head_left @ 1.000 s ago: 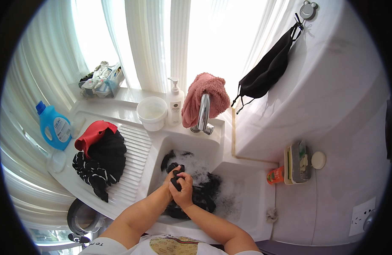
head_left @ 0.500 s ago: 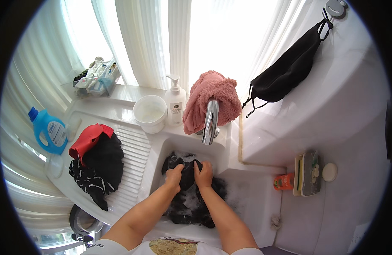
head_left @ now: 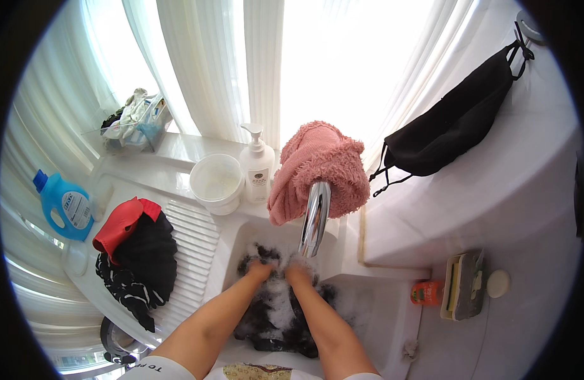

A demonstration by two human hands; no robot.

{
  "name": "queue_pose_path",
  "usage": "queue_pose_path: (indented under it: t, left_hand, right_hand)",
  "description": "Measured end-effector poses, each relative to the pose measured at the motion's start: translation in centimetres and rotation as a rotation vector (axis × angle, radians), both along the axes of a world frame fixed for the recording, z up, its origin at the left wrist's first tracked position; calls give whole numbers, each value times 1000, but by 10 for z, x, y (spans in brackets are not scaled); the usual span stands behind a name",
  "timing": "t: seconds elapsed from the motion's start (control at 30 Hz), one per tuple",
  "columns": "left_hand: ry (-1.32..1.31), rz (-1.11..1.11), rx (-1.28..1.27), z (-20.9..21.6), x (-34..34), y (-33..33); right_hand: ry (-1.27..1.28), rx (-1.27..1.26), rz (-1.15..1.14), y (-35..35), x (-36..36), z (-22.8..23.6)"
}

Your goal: The person washes a dark garment by hand in a sink, rubbing it in soapy water and pouring additional liquid into the basin.

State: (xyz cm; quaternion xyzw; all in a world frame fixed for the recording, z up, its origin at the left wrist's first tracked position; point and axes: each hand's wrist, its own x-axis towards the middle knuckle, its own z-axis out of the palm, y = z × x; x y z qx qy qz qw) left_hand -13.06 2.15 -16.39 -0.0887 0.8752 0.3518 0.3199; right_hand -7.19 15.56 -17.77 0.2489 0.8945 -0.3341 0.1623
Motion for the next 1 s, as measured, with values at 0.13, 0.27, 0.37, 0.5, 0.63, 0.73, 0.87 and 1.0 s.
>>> queue_pose_path:
  t: [0.13,0.27,0.37,0.5,0.63,0.73,0.87,1.0]
  left_hand:
    - [-589,571,1147,34,12,-7]
    - [-790,569,1146,68,39,-19]
    - [-659,569,983,89,64,-3]
    - [-765,664,1024,127,69,-10]
    - [-859,482,1455,23,68,-43]
    - [-718,514,1046,124,80,-18]
    - [-980,379,1830,53,73,-43]
    - [-816,388,1521,28,84,-45]
  right_hand:
    - [853,52,110,-39,44,91]
    - [1015,-107,72,-77,66,133]
    - [903,-162,-357,-59,55,94]
    - [1050,-68,-309,-73,64,124]
    - [1159,-86,-88,-102,80,134]
    - [1071,-48,-375,-84,73,117]
    - [1160,-44,-76,-114,87,149]
    - [1197,-11,-5,-98,87,125]
